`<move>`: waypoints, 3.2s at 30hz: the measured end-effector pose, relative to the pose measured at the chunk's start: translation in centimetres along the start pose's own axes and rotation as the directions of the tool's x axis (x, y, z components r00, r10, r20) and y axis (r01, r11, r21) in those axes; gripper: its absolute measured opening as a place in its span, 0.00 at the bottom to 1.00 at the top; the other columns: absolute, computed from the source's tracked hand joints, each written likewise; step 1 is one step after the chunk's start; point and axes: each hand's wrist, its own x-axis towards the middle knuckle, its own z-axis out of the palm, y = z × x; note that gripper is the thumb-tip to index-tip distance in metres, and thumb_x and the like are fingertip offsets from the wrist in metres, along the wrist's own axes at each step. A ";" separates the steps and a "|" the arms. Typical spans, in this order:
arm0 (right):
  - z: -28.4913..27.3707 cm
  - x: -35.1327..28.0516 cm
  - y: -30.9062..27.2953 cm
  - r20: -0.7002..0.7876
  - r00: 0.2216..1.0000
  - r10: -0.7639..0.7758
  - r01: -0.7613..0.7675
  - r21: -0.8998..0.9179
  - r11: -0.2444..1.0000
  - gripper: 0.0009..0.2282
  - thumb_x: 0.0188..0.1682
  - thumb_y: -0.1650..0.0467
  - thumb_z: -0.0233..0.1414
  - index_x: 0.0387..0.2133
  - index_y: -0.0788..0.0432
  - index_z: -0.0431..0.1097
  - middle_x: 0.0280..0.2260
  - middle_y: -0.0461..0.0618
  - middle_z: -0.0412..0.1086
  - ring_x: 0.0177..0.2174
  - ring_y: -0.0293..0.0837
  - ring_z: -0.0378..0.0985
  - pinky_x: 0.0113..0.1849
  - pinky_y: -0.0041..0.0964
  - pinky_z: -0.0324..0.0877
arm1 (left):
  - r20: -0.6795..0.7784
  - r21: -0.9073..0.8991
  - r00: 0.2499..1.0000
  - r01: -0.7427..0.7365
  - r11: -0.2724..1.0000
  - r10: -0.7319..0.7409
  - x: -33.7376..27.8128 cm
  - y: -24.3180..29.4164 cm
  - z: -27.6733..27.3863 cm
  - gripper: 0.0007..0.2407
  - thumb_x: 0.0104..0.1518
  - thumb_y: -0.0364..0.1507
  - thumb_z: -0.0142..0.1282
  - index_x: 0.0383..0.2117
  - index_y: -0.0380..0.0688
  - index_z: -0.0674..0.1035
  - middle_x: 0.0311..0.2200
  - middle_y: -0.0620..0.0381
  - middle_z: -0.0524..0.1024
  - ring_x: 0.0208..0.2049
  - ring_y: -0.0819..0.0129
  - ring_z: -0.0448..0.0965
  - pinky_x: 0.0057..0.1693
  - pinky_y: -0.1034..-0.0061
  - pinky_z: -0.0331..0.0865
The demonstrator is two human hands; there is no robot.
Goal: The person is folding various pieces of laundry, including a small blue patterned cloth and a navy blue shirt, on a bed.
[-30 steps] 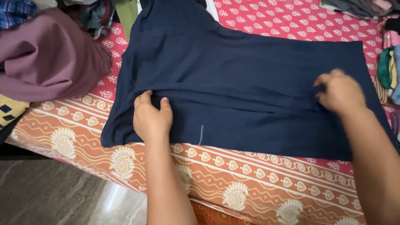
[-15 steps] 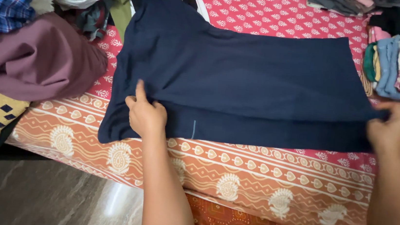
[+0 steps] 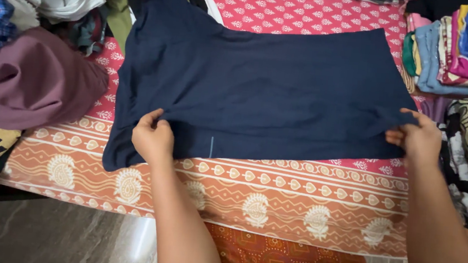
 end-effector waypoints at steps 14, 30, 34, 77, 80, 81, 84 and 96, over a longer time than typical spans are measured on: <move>0.6 1.7 -14.2 0.194 0.980 -0.036 -0.023 0.297 0.955 0.18 0.52 0.82 0.51 0.51 0.53 0.75 0.45 0.47 0.77 0.29 0.37 0.77 0.20 0.27 0.61 | 0.224 -0.569 0.949 0.313 0.761 -0.222 0.8 -0.5 -0.9 0.17 0.52 0.13 0.56 0.48 0.37 0.82 0.36 0.56 0.80 0.29 0.76 0.77 0.37 0.83 0.73; -3.0 1.7 -1.4 0.167 0.974 0.156 -0.107 -0.269 0.957 0.26 0.45 0.83 0.54 0.58 0.49 0.74 0.41 0.51 0.73 0.29 0.39 0.69 0.29 0.33 0.65 | 0.123 0.454 0.964 0.157 0.877 -0.236 -1.0 4.3 -5.2 0.32 0.42 0.24 0.59 0.62 0.49 0.71 0.56 0.32 0.65 0.52 0.34 0.74 0.59 0.58 0.68; -2.0 0.8 -1.8 0.109 0.983 -0.148 0.180 -0.734 0.655 0.25 0.41 0.78 0.61 0.55 0.53 0.76 0.43 0.68 0.72 0.38 0.59 0.67 0.40 0.49 0.65 | -0.032 0.439 0.995 0.097 0.893 -0.092 -1.8 5.9 -5.2 0.29 0.44 0.24 0.62 0.59 0.52 0.74 0.55 0.33 0.66 0.49 0.35 0.75 0.55 0.55 0.69; 4.9 -12.2 -1.4 0.554 0.746 -0.370 0.659 -0.529 0.535 0.35 0.40 0.56 0.58 0.65 0.48 0.62 0.70 0.60 0.50 0.69 0.57 0.46 0.66 0.57 0.36 | -0.056 -0.359 0.996 -0.088 0.929 0.073 -0.4 -7.7 -11.8 0.10 0.58 0.20 0.58 0.45 0.37 0.75 0.39 0.49 0.72 0.32 0.64 0.75 0.40 0.71 0.71; 4.8 -12.4 -1.3 0.574 0.744 -0.343 0.654 -0.517 0.553 0.37 0.37 0.57 0.59 0.66 0.48 0.61 0.70 0.58 0.49 0.70 0.56 0.44 0.66 0.56 0.36 | 0.230 -0.641 0.965 0.247 0.726 -0.126 1.6 -7.6 -12.6 0.10 0.59 0.17 0.53 0.43 0.43 0.70 0.34 0.54 0.73 0.28 0.70 0.73 0.34 0.77 0.67; 4.9 -12.3 -1.0 0.583 0.745 -0.324 0.652 -0.537 0.535 0.37 0.39 0.57 0.57 0.67 0.47 0.58 0.71 0.58 0.47 0.70 0.56 0.42 0.66 0.56 0.34 | 0.235 -0.654 0.968 0.225 0.722 -0.089 2.3 -8.4 -12.9 0.12 0.57 0.15 0.52 0.43 0.44 0.68 0.34 0.55 0.73 0.28 0.71 0.73 0.35 0.78 0.67; 5.2 -11.7 -0.2 0.606 0.744 -0.281 0.655 -0.582 0.481 0.37 0.43 0.54 0.54 0.69 0.46 0.53 0.72 0.57 0.42 0.70 0.55 0.38 0.65 0.56 0.32 | 0.175 -0.653 0.984 0.106 0.750 0.014 4.0 -12.2 -12.4 0.16 0.53 0.12 0.51 0.45 0.44 0.66 0.36 0.56 0.72 0.32 0.73 0.73 0.38 0.79 0.69; 5.6 -11.9 -0.3 0.596 0.763 -0.250 0.643 -0.655 0.397 0.36 0.48 0.48 0.46 0.70 0.45 0.48 0.72 0.56 0.39 0.70 0.54 0.36 0.65 0.55 0.32 | -0.008 0.075 0.966 -0.256 0.964 0.257 4.0 -8.0 -12.1 0.12 0.55 0.27 0.64 0.45 0.41 0.82 0.41 0.44 0.78 0.41 0.54 0.78 0.49 0.64 0.72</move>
